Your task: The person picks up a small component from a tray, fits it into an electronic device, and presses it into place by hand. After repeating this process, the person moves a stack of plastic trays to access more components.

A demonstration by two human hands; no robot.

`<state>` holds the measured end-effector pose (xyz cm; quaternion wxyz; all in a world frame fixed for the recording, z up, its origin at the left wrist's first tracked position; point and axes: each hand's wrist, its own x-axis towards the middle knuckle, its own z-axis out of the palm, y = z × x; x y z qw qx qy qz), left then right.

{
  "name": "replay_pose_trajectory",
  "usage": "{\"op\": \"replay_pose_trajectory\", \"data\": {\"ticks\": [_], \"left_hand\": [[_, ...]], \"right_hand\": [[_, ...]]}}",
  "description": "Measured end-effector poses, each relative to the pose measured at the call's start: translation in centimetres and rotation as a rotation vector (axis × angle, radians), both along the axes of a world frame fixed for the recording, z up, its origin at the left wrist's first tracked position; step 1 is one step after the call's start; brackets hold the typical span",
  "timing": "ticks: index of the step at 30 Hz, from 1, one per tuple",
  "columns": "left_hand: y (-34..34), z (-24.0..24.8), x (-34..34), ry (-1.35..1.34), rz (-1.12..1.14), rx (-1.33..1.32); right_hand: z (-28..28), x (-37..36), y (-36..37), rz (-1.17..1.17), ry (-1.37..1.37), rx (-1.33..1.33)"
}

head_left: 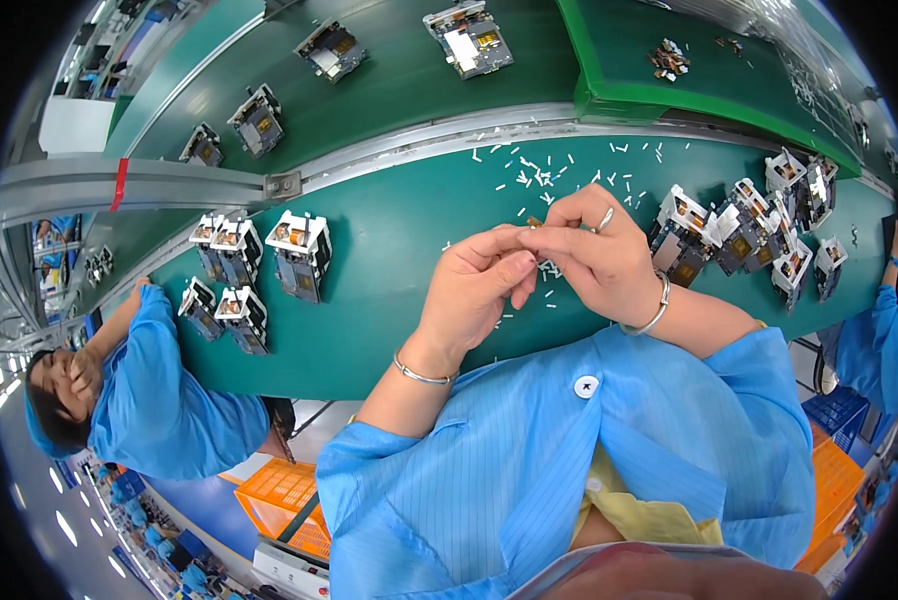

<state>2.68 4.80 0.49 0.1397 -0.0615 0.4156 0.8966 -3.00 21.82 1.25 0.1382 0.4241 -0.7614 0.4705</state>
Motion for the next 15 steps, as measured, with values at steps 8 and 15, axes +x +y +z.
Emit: {"op": "replay_pose_trajectory", "data": {"ticks": [8, 15], "left_hand": [[-0.7, 0.0, 0.7, -0.019, 0.021, -0.056], [-0.6, 0.1, 0.6, 0.066, 0.038, -0.256]], "right_hand": [[0.9, 0.7, 0.1, 0.011, -0.241, -0.046], [1.3, -0.5, 0.4, -0.05, 0.159, 0.17]]}}
